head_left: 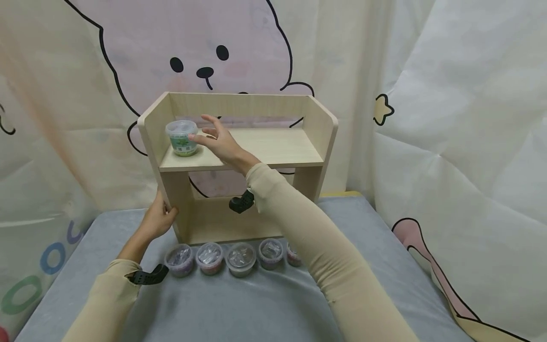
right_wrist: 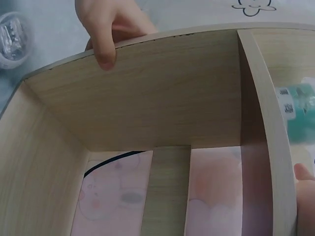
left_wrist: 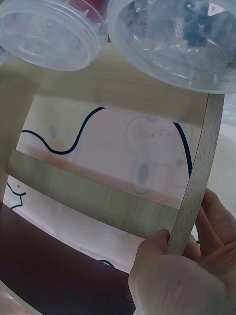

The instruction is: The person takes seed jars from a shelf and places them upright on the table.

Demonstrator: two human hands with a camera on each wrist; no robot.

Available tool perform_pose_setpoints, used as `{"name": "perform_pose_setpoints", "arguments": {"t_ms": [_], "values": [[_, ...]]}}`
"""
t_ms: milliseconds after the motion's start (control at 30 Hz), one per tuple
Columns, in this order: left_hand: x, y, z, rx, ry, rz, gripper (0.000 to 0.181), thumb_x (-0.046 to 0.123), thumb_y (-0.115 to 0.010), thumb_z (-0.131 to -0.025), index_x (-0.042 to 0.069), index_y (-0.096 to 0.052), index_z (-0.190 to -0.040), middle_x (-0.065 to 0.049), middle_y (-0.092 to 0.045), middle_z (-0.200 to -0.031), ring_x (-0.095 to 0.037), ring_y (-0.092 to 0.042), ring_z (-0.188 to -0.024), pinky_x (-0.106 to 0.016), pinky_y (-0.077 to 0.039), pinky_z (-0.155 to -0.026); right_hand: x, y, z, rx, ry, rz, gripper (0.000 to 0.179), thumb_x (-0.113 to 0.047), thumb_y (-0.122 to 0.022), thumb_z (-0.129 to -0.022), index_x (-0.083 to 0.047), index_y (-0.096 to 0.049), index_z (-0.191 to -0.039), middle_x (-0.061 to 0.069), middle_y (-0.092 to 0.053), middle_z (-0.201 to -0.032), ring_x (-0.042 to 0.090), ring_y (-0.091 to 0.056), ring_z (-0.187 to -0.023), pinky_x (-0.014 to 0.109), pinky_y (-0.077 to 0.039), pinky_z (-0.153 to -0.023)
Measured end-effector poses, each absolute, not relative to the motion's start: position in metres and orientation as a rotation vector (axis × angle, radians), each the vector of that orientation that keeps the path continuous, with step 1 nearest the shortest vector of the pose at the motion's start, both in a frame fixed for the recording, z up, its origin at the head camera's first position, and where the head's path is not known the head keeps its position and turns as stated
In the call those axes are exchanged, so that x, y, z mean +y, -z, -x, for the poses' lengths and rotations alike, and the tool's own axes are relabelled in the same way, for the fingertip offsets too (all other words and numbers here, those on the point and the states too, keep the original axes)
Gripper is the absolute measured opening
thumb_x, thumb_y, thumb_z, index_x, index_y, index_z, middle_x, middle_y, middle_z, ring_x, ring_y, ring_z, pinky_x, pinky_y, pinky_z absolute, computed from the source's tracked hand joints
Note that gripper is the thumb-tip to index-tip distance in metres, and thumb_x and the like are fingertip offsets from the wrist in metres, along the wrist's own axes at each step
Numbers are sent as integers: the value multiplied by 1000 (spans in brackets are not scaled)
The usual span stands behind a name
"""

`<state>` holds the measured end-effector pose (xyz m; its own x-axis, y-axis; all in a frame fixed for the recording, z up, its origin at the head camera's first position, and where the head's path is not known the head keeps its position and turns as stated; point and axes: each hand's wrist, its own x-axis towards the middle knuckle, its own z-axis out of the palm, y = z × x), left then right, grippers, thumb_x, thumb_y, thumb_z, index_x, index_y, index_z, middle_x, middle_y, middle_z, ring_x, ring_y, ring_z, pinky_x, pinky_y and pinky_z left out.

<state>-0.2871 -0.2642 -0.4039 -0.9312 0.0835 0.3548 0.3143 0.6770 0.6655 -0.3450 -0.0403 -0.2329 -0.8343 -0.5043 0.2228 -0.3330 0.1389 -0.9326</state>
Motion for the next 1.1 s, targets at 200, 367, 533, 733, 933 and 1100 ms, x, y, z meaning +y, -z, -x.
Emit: {"name": "perform_pose_setpoints", "arguments": {"t_ms": [200,367,533,733,933,1100], "values": [[-266,406,287,-2586,1075,325,61,2,-50,-94,5,-22,-148,-30,-60,-111,-40,-61,-90,-50,-48,-75,-56,229,344,2233,1699,850,88,-31,-64,-97,-34,-5,-163,10,-26,-168,19,-25,-156,43,-27,-125],[-267,406,287,-2560,1085,342,60,-1,-50,-93,2,-23,-147,-35,-58,-118,-46,-61,-99,-54,-49,-79,-59,225,345,2266,1644,762,97,-40,-65,-96,-38,6,-162,8,-24,-169,18,-25,-156,43,-20,-127],[-267,406,287,-2577,1070,333,60,1,-51,-94,3,-23,-147,-33,-60,-112,-44,-62,-93,-51,-49,-75,-58,222,347,2249,1653,671,95,-43,-63,-96,-37,5,-162,4,-16,-171,21,-27,-156,43,-18,-128],[-266,404,286,-2592,1086,349,68,0,-51,-94,4,-17,-152,-33,-59,-117,-45,-62,-97,-58,-49,-81,-60,220,345,2287,1606,682,88,-43,-60,-99,-35,1,-163,-2,-15,-171,20,-30,-154,40,-24,-126],[-266,405,287,-2593,1085,346,67,0,-51,-94,4,-18,-152,-34,-59,-118,-45,-62,-97,-57,-50,-79,-65,221,343,2373,1550,741,81,-41,-54,-102,-29,-4,-164,-9,-8,-172,21,-30,-155,37,-25,-126],[-267,406,288,-2588,1090,352,64,0,-50,-94,3,-20,-150,-35,-59,-118,-45,-62,-96,-54,-50,-78,-67,223,343,2412,1521,732,76,-43,-53,-103,-28,-10,-164,-4,-17,-171,21,-36,-151,37,-31,-123]]}}
